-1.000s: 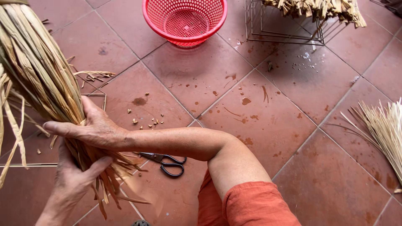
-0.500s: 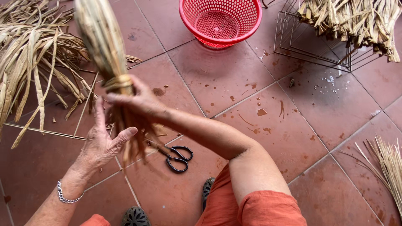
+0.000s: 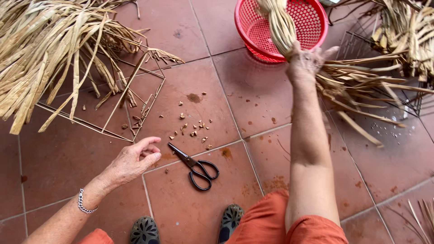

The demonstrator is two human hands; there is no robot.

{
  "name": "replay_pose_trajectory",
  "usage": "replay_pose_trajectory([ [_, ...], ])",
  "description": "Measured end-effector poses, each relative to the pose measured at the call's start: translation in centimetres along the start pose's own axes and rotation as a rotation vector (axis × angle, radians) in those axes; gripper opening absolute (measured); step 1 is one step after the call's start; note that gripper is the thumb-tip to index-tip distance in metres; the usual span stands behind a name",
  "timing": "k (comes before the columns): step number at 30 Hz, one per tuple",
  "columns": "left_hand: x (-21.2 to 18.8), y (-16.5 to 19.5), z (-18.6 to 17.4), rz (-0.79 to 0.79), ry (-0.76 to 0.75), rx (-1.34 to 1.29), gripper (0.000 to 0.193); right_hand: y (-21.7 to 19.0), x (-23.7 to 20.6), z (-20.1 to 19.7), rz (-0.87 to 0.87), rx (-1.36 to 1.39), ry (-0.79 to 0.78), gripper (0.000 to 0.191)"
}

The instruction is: The person trims the ends of a bundle of dried leaves using shears, then ties the bundle with a strip of dried leaf material. The trimmed pieces fall onto the tiled floor.

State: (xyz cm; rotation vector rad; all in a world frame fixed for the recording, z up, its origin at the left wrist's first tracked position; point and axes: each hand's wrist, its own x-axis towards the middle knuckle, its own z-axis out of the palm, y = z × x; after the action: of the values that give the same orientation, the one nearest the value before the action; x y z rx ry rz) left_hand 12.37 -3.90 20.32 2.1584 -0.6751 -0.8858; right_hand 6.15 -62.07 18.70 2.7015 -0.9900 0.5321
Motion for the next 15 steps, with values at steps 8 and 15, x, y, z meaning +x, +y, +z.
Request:
replay_pose_trajectory([
  [8, 1.3, -2.5, 2.2, -0.032, -0.073, 0.096, 0.045, 7.3, 4.9, 4.6, -0.048, -0.225, -0.115, 0.057],
  [15, 3.1, -3.4, 3.8, 0.02, -0.14, 0.189, 0.043, 8.8, 5.2, 5.0, -0.028, -0.255, -0.073, 0.046],
])
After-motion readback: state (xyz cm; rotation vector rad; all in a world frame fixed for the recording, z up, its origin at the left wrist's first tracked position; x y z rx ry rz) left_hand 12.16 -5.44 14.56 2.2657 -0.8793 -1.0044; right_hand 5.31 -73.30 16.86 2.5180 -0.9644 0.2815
